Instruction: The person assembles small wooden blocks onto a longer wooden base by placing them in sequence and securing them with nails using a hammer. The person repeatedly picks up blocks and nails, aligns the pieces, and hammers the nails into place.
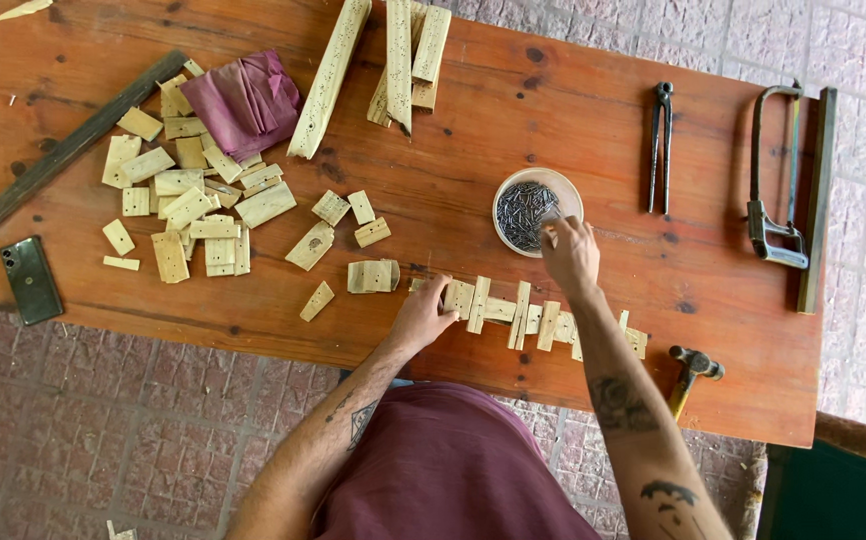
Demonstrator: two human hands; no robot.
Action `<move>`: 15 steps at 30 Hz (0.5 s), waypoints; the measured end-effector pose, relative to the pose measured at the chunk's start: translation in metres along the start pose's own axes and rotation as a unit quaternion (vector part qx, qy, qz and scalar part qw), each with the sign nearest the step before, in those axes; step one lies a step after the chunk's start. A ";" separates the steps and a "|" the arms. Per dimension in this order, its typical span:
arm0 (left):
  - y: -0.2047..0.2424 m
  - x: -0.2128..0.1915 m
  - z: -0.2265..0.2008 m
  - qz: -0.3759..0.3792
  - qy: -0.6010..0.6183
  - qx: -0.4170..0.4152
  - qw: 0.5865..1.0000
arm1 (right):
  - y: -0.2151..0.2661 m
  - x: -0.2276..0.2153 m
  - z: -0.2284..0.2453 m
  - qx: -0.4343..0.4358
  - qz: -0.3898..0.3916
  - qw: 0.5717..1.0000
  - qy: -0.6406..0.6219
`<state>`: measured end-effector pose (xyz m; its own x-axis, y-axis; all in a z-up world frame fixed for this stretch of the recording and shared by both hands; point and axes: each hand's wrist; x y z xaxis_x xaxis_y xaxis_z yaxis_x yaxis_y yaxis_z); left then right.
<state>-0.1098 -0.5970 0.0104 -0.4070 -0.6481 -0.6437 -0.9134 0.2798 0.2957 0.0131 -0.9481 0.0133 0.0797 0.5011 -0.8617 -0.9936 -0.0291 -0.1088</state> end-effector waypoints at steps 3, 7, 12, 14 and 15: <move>-0.001 0.000 0.000 -0.001 0.002 -0.002 1.000 | -0.027 0.009 -0.010 0.023 0.022 0.999 0.007; 0.000 0.000 -0.002 -0.006 -0.002 -0.009 1.000 | -0.042 0.040 -0.025 -0.011 0.068 0.997 0.021; 0.003 -0.007 -0.008 -0.003 -0.005 -0.002 1.000 | -0.044 0.035 0.000 -0.003 0.105 0.994 0.038; 0.002 -0.005 -0.005 -0.001 0.001 -0.005 1.000 | -0.045 0.039 -0.004 -0.010 0.098 0.995 0.029; 0.001 -0.004 -0.005 0.002 0.006 -0.007 1.000 | -0.046 0.041 -0.007 -0.017 0.090 0.996 0.020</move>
Point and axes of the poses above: each hand's wrist, its own y-axis away from the middle knuckle, its own x-axis out of the palm, z = x × y, and after that the axes turned 11 degrees about -y, right-handed
